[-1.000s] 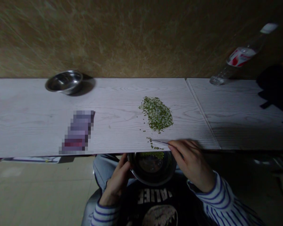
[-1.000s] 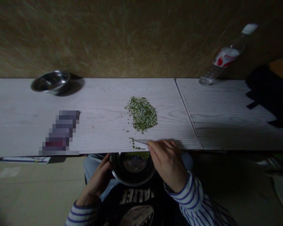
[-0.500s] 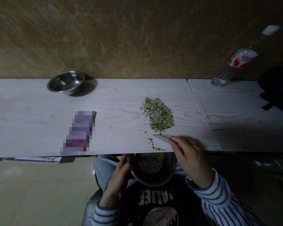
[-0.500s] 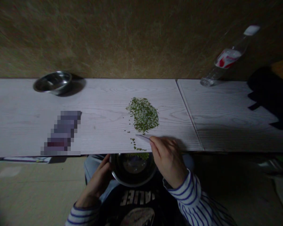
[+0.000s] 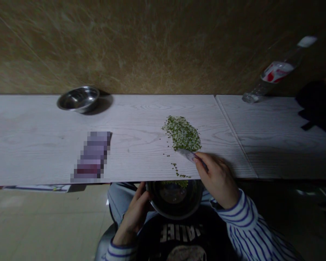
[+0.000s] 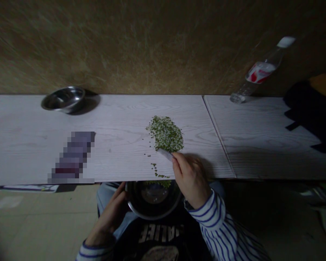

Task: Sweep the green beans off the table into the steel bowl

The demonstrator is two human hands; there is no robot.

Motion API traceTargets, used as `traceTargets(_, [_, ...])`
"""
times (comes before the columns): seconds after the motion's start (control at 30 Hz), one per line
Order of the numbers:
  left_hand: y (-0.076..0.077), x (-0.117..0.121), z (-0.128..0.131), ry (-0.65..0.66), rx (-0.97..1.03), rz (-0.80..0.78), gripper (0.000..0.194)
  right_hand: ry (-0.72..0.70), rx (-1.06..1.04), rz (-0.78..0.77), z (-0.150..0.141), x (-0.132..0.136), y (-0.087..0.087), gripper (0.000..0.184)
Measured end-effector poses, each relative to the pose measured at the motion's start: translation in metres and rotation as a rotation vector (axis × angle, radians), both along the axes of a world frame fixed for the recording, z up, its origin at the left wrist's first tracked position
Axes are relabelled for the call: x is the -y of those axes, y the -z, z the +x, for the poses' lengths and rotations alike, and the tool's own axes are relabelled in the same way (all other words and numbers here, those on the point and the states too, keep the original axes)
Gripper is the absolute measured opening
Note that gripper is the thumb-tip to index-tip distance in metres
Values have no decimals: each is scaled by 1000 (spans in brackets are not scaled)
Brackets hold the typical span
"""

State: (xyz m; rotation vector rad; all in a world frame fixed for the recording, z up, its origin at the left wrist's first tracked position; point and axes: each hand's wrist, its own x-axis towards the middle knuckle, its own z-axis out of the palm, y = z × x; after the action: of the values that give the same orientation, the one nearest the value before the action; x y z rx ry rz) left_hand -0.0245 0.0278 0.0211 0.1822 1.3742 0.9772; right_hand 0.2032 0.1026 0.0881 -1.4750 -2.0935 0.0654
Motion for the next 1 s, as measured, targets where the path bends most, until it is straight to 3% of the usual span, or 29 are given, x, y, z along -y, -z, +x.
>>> traceTargets(0.33, [-2, 0, -2, -2, 2, 12, 90, -21, -22, -17, -12, -8, 0, 18])
traceTargets(0.6, [-1, -1, -7, 11, 11, 65, 73, 43, -4, -12, -28, -21, -4, 17])
traceTargets(1.0, [0, 0, -11, -28, 36, 47, 79, 68, -41, -89, -36, -20, -9, 18])
